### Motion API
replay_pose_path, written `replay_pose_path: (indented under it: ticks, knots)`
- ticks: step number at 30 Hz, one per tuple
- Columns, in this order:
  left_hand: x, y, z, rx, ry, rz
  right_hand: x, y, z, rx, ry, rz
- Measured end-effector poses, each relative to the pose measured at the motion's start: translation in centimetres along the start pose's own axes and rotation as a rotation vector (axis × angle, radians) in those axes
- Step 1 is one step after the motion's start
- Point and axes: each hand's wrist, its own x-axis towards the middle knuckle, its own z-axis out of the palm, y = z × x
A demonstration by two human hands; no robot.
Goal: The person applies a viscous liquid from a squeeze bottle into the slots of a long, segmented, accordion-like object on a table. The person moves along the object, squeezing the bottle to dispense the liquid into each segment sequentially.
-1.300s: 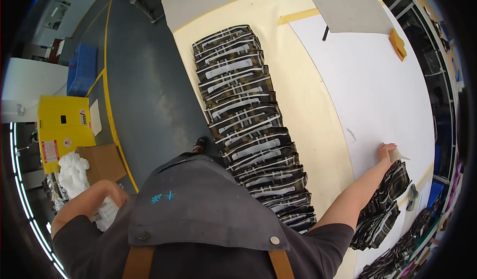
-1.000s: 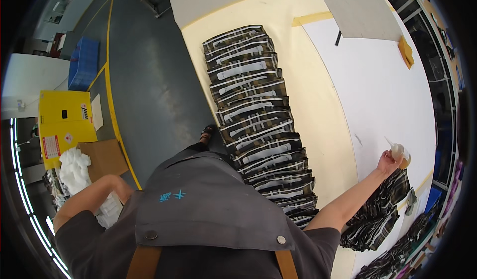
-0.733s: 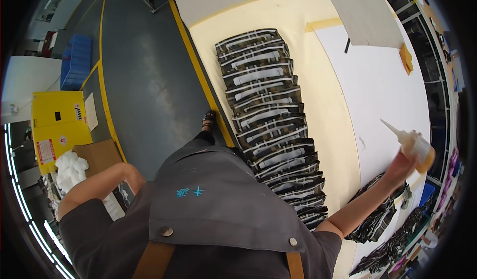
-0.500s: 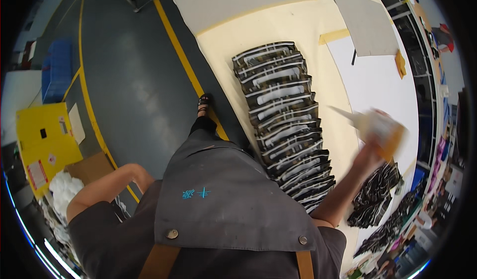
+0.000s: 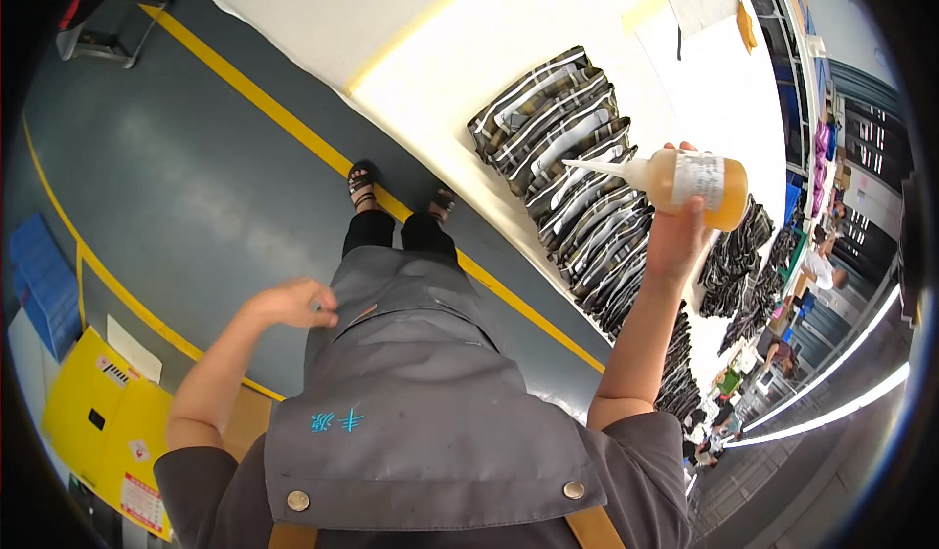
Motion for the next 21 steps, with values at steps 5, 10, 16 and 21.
replay_pose_path:
  ticks: [5,10,16,21]
  knots:
    - [6.3,-0.2,3.4,-0.14,0.494,0.039,0.0,1.8,0.2,-0.16,0.015,-0.004]
    - [10.5,3.5,1.2,-0.464,1.028,0.182,1.4,4.1,-1.1,-0.152,0.017,-0.024]
    - [13.1,9.9,-13.5,0.271,1.695,0.279,2.3,7.7,-4.1,0.145,0.087,0.048]
    - [17.2,10.6,-17.0,0.586,1.695,-0.008,2.9,9.6,-5.5,0.292,0.13,0.095]
